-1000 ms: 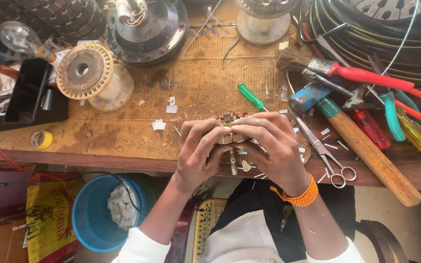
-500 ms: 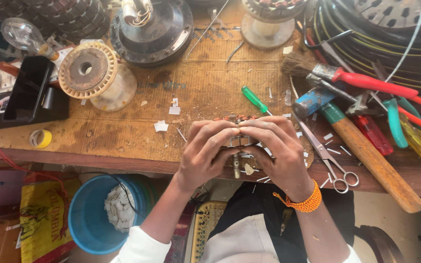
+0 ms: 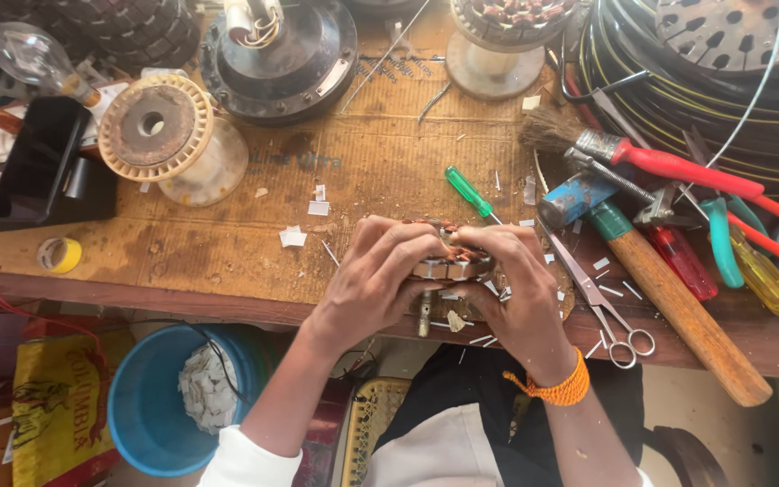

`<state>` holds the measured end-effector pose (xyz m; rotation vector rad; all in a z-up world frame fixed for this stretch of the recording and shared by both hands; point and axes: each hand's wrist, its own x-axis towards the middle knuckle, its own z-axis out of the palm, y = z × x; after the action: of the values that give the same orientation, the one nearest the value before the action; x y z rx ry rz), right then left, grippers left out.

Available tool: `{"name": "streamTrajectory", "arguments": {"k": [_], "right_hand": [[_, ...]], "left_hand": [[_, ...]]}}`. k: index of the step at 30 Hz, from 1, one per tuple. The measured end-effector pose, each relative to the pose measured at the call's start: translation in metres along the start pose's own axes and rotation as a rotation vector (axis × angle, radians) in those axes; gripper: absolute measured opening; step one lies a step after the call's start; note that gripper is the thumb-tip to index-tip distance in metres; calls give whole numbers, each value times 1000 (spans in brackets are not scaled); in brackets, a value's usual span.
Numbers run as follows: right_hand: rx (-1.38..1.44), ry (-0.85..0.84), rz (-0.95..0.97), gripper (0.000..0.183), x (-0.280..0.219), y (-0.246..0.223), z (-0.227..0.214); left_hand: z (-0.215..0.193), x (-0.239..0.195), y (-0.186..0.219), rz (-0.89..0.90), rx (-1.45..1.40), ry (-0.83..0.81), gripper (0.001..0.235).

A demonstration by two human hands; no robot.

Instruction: The person inserts small white insulating pieces into slots of a copper-wound motor rotor. They cut a white insulating strip with scissors, fold it, and insert it into the rotor. The person also handles a thin wire, cutting and folding it, then inserting it into the rotor assembly.

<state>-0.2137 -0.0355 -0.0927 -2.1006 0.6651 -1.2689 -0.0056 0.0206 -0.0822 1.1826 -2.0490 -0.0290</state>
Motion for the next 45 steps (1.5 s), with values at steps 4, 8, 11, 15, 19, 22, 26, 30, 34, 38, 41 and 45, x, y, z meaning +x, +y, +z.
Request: {"name": "streamTrajectory", "arguments": {"k": [4,8,11,15,19,22,26,30,34,38,41,45], "right_hand": [[-127,-37,-55,51,5,-3,-1],[-273,-34,-155,43,18,-10,-5],[-304,-78,-212,40,27,-16,-8],[-208,-133,-203,41,31,-20,-3],[-22,-107,-154,43,27,-18,5],[26,-88,-109,43,24,-15,9],[25,-71,-109,40,22,-11,14],[-18,-53,-118,39,14,-10,26],[-19,24,-99,38,9,-7,33],[-30,38,-53,40,10,-8,35],[51,-47,-57,42,19,-8,25],[25,-69,-41,57,18,-7,21]], "left_hand": [[-11,-1,1,-39,-30,-16,44],[-12,1,9,-55,-55,50,49],[-13,1,9,-97,-108,126,45],[-16,-9,7,-189,-164,156,42],[-20,-15,8,-173,-178,178,42],[-21,-14,10,-146,-128,172,42],[-20,-8,14,-125,-51,178,42],[-15,-11,17,-154,0,188,40],[-5,-12,13,-146,26,200,41],[1,-14,11,-177,19,257,38],[-2,-14,7,-155,-35,266,38],[3,-26,-1,-125,-77,313,39]]}}
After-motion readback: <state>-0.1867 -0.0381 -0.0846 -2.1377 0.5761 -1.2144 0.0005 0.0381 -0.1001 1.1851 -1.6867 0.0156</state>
